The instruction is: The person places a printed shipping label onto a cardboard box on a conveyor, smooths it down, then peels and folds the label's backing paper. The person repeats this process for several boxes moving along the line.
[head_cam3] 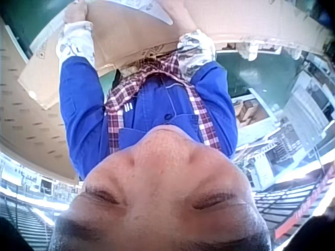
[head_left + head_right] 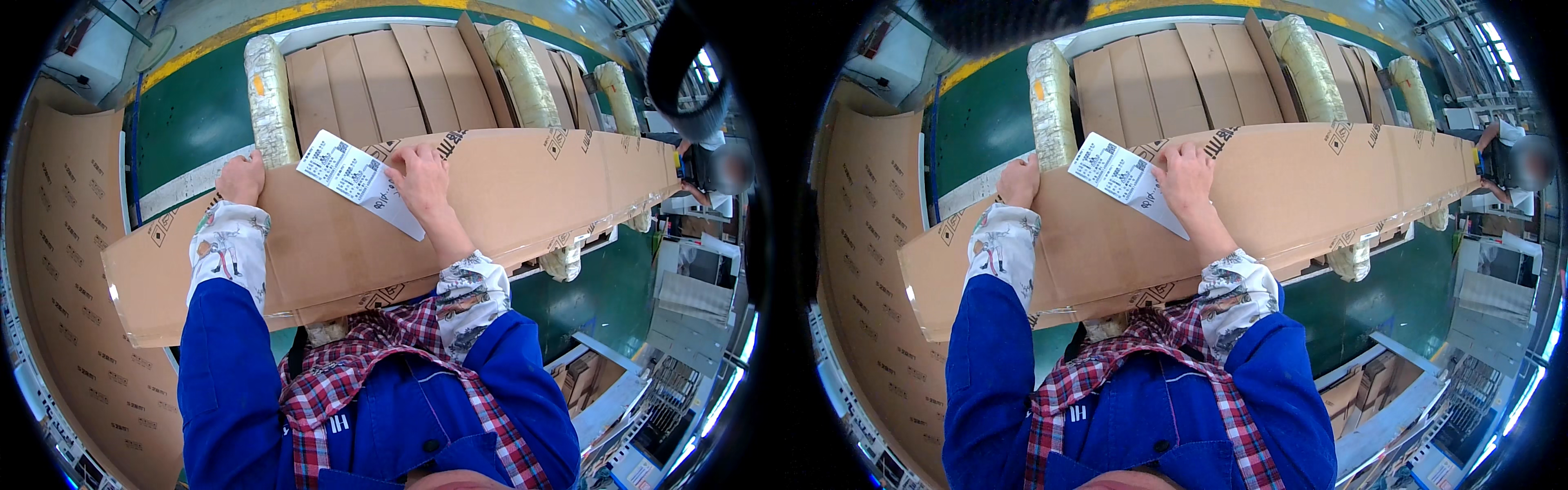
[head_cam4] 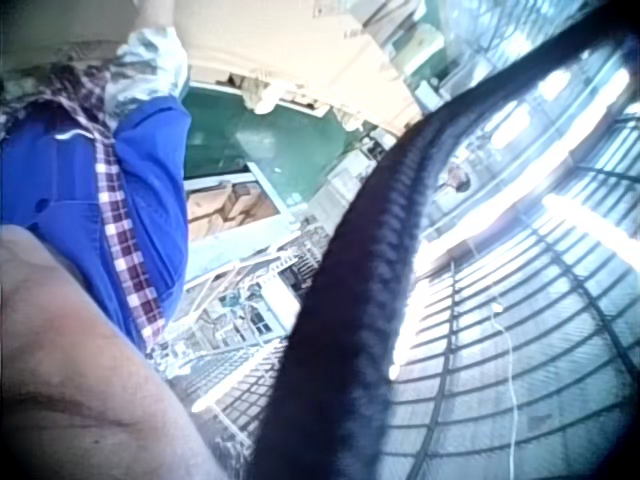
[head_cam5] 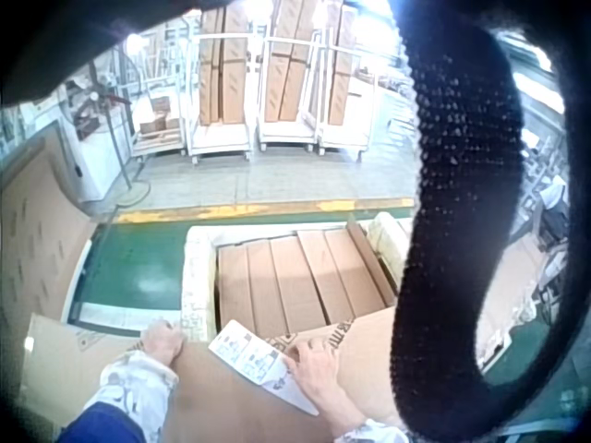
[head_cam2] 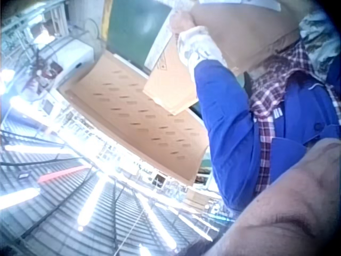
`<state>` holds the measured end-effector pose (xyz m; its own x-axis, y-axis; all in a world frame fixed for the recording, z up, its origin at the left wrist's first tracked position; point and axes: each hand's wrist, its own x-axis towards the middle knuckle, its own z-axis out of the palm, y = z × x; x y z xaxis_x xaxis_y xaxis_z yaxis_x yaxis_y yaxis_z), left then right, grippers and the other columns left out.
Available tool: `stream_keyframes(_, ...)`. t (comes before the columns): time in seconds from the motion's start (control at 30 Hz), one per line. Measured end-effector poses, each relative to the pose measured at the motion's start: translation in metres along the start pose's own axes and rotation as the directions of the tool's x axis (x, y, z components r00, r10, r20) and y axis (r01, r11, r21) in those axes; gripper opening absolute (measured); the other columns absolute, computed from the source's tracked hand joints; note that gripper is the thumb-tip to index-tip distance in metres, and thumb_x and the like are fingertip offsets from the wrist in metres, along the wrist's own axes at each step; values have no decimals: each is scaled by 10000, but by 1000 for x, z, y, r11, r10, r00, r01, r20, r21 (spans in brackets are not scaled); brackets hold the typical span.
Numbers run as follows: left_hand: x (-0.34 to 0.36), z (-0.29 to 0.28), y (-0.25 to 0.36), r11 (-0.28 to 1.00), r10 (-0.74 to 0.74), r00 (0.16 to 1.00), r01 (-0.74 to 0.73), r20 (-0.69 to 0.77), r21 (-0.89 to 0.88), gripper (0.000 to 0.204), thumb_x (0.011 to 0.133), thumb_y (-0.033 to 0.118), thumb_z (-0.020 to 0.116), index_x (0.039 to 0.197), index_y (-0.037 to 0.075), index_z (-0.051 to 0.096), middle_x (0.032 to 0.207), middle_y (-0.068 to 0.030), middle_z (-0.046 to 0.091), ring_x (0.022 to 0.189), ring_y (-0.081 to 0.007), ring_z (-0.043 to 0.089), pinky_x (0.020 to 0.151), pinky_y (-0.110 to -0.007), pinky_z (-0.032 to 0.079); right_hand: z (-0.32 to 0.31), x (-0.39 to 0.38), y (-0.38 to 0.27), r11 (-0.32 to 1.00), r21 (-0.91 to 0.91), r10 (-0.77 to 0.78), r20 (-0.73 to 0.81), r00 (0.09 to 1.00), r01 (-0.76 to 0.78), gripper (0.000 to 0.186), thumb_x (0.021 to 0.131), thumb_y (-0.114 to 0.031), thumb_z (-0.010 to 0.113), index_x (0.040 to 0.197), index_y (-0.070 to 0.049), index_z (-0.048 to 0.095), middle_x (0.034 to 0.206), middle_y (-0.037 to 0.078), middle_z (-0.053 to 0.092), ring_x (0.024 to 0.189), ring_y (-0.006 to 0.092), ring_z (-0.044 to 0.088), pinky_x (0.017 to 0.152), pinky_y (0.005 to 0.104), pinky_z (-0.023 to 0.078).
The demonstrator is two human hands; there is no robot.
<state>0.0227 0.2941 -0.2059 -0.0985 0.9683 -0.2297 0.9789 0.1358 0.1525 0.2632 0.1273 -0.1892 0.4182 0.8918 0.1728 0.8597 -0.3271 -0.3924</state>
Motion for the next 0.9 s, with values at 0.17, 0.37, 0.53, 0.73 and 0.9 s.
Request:
stream_keyframes(0.17, 6, 0, -3, 1000, 0, 1000, 0, 11, -6, 504, 792, 466, 399, 942, 59, 655, 989, -167, 621, 949, -333, 574, 862, -414, 396, 5, 0, -1, 997, 72, -11, 19, 1000, 9, 107, 630, -208, 696, 694, -151, 630, 840, 40, 552, 866, 237, 527, 763, 383, 386)
stream_keyframes(0.37, 17, 14, -20, 969, 227, 973, -230, 34, 87, 338, 808, 292, 449, 1095, 161, 572, 878, -183, 596, 865, -364, 575, 766, -455, 446, 24, -1, 10, 1000, -15, -17, 13, 1000, 17, 50, 638, -164, 624, 681, -150, 643, 784, 69, 598, 803, 260, 565, 697, 401, 448)
stream_keyframes(0.53, 4, 8, -7, 993, 110, 993, -108, 39, -57, 557, 790, 487, 408, 907, -13, 624, 976, -225, 600, 914, -388, 561, 804, -462, 415, 35, -3, 5, 986, -87, 143, 36, 989, -139, 154, 697, -150, 530, 822, -73, 578, 853, 112, 578, 846, 266, 555, 711, 408, 421)
stream_keyframes(0.73, -2, 7, 9, 996, 68, 998, -68, -11, -64, 546, 799, 467, 386, 958, -1, 618, 1000, -223, 590, 937, -390, 547, 814, -448, 413, 6, -5, 3, 990, -137, 65, 155, 986, -44, 174, 696, -114, 517, 839, -39, 581, 842, 131, 591, 826, 281, 572, 717, 405, 430)
stream_keyframes(0.9, 11, 12, -10, 980, 158, 986, -151, 47, -129, 541, 811, 461, 411, 906, -32, 611, 965, -260, 582, 928, -421, 538, 805, -480, 410, 13, 2, 1, 989, -108, 123, 257, 959, -98, 127, 705, -135, 544, 798, -101, 624, 814, 96, 627, 813, 250, 601, 713, 392, 440)
